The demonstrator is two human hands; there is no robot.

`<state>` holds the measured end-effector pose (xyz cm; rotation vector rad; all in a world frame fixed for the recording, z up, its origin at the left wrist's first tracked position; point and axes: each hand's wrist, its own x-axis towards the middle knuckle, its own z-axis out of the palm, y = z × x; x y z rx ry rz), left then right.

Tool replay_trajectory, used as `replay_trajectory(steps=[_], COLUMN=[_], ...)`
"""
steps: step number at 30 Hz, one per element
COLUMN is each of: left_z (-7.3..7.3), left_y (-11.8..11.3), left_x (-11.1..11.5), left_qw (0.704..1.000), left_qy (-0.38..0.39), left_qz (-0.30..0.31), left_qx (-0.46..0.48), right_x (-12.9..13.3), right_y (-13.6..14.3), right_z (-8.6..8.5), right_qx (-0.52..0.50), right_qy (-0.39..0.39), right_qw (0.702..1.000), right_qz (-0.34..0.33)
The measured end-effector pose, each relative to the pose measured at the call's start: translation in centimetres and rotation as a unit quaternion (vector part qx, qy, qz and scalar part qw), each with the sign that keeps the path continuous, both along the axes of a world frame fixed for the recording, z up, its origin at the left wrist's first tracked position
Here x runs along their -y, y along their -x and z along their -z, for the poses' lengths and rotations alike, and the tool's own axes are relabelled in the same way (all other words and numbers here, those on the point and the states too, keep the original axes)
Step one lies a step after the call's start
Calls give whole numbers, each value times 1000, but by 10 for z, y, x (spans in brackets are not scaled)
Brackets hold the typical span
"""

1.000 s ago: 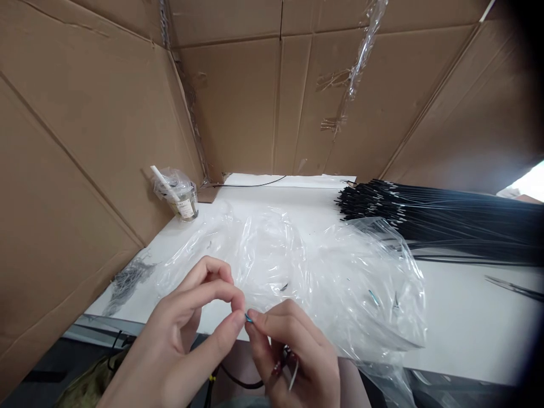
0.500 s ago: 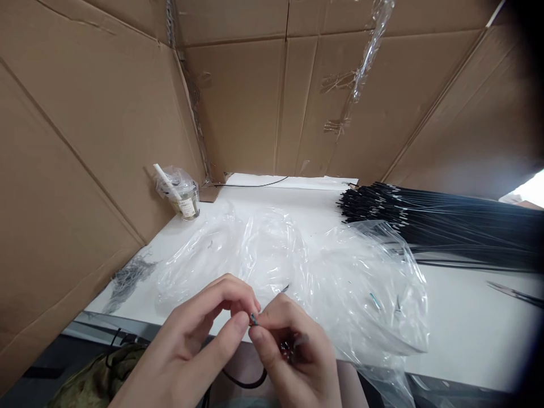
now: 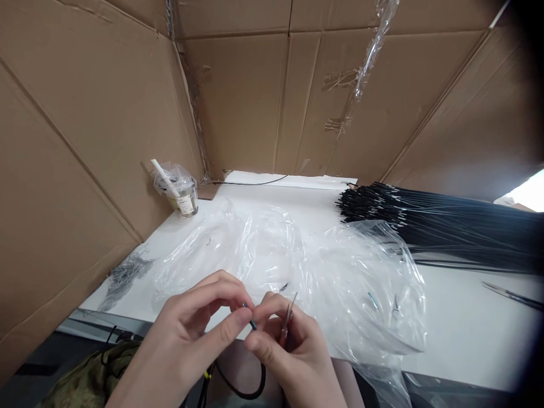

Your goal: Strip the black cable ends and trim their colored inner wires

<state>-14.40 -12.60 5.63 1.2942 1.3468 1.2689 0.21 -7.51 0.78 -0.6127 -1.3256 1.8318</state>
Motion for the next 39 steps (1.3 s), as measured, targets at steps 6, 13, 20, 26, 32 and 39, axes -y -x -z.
replay_trajectory(steps=[6,13,20,26,32,39], left_z=[-1,2,-8,-6,0,-4], left_y=[9,17,21,18,14,11], left_x=[-3,-4,-8,-6,2,-2], left_qw=[998,999,997,992,988,992], left_qy=[38,29,-17,1,8,53], left_qz=[-16,-14,14,-68,-104,-93], left_qx=[48,24,-74,-102,-115,-63], right_x=[0,-3,1,3,9,18], right_y=[-1,2,-2,3,7,12], right_z=[2,4,5,6,15,10], right_qx=[28,36,47,87,145,96], right_qy=[10,-21,-16,-137,-107,-76], right_qw=[999,999,999,983,973,974], right_qz=[-15,16,-10,90,143,192])
